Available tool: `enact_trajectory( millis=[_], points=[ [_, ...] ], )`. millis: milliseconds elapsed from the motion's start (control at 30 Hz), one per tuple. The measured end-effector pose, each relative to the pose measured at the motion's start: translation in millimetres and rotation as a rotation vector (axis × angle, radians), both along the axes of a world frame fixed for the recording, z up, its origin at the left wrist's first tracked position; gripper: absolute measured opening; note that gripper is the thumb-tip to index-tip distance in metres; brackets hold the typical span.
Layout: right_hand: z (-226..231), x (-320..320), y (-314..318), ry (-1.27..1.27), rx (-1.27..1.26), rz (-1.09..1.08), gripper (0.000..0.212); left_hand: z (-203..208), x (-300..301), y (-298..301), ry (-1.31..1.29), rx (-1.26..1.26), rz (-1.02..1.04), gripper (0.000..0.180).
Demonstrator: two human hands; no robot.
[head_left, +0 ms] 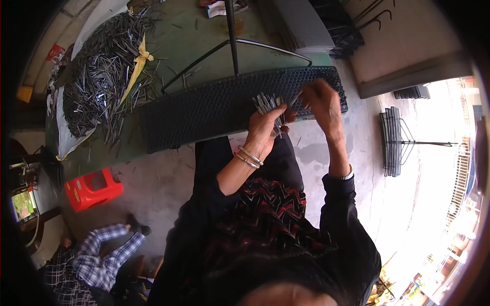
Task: Assembling small metal pins into a perforated tray.
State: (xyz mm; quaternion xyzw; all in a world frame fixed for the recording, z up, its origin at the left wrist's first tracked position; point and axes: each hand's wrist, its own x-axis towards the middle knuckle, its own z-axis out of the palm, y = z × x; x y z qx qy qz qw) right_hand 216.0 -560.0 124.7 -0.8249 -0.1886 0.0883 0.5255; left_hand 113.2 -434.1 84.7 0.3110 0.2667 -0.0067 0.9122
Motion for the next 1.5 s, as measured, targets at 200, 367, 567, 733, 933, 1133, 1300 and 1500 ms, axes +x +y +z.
enact_trajectory(
  millis=[200,367,567,733,933,1133,1300,1500],
  points=[
    [-23,44,16,-0.649,-0.111,-0.264,0.011,8,1,-2,-0.046,-0.028,-0.009,0.016],
    [-41,53,30,-0.721,-0.152,-0.221,0.008,6,2,-2,-0.018,-0.031,-0.017,0.015],
    [-42,47,35,-0.702,-0.343,-0.092,0.014,2,4,-3,-0.013,-0.02,0.007,0.013],
    [-12,34,25,-0.449,-0.357,-0.03,0.018,3,3,-2,-0.017,-0.006,0.033,0.015],
    [9,3,7,0.25,0.009,0.348,0.014,4,4,-3,-0.049,0.047,0.012,0.016],
    [16,5,-1,0.292,0.037,0.368,0.013,9,1,-4,-0.058,0.147,-0.071,0.02],
    [19,10,-3,0.293,0.037,0.393,0.01,5,0,-5,-0.062,0.06,-0.015,0.018],
    [5,34,4,-0.281,0.067,-0.066,0.011,6,3,-7,-0.062,-0.12,-0.016,0.021]
  ],
)
